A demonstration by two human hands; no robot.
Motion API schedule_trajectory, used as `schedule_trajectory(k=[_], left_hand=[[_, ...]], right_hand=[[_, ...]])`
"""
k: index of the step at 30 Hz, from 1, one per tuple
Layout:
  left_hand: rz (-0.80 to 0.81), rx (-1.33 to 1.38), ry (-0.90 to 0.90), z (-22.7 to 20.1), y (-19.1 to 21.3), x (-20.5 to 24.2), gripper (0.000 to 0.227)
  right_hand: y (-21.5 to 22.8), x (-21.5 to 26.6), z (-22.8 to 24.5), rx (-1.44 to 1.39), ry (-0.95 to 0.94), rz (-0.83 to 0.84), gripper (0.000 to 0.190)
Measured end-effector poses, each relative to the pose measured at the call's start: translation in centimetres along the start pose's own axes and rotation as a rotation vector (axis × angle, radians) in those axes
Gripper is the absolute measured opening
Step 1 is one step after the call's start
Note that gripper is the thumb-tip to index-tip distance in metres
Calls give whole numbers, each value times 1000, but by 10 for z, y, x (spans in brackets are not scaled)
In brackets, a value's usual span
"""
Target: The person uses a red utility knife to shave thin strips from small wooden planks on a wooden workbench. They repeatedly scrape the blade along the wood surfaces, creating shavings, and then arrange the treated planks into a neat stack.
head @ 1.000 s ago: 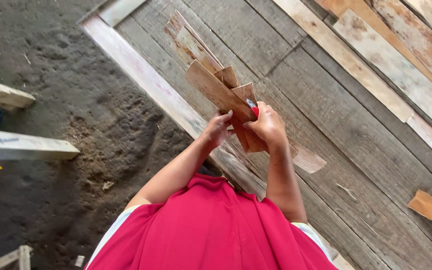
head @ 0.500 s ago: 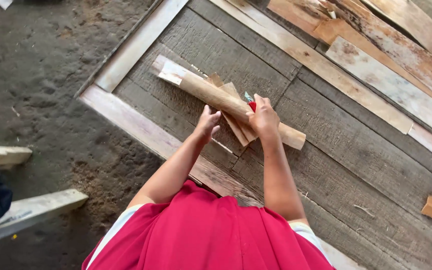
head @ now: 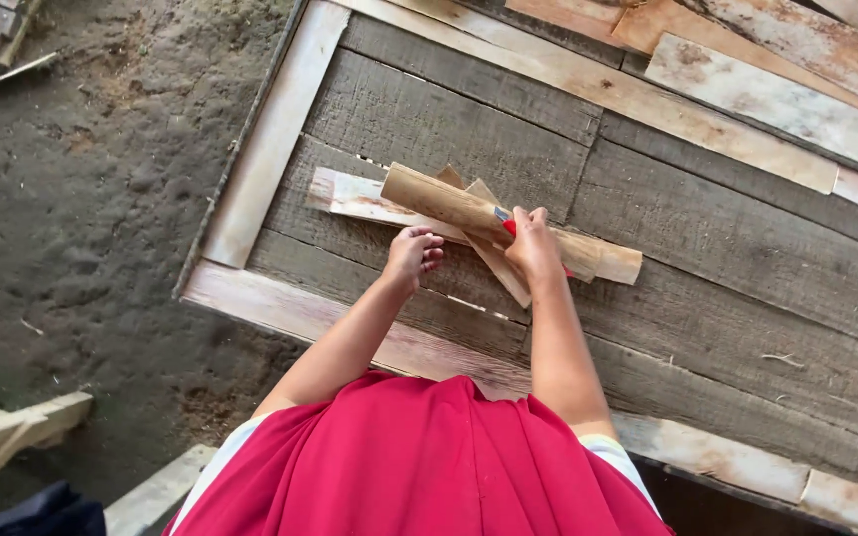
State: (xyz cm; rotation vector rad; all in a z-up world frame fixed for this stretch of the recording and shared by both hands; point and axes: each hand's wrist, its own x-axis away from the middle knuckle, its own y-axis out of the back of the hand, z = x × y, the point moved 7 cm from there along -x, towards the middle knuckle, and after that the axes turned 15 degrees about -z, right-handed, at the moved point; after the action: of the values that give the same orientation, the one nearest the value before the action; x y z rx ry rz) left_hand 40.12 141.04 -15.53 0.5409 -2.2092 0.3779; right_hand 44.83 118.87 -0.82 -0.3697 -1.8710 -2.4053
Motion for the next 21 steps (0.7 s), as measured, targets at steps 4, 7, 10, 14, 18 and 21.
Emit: schedule_trajectory(k=[4, 7, 10, 14, 18, 21], left_hand=[[90, -69, 24, -37, 2, 8, 41], [144, -56, 65, -45, 1, 19, 47], [156, 30, 36, -63, -2, 18, 55], [82, 131, -14, -87, -1, 20, 54], [28, 261, -71, -101, -2, 4, 48], [-6, 347, -82, -122, -2, 11, 55]], right_hand=[[-1, 0, 16, -34, -50, -5, 59], [-7, 10, 13, -42, -157, 0, 66], [14, 15, 41, -95, -131, -37, 80], [24, 10, 60, -69, -78, -20, 87], [36, 4, 51, -8, -109, -1, 89], [12, -22, 0, 73, -78, -75, 90]])
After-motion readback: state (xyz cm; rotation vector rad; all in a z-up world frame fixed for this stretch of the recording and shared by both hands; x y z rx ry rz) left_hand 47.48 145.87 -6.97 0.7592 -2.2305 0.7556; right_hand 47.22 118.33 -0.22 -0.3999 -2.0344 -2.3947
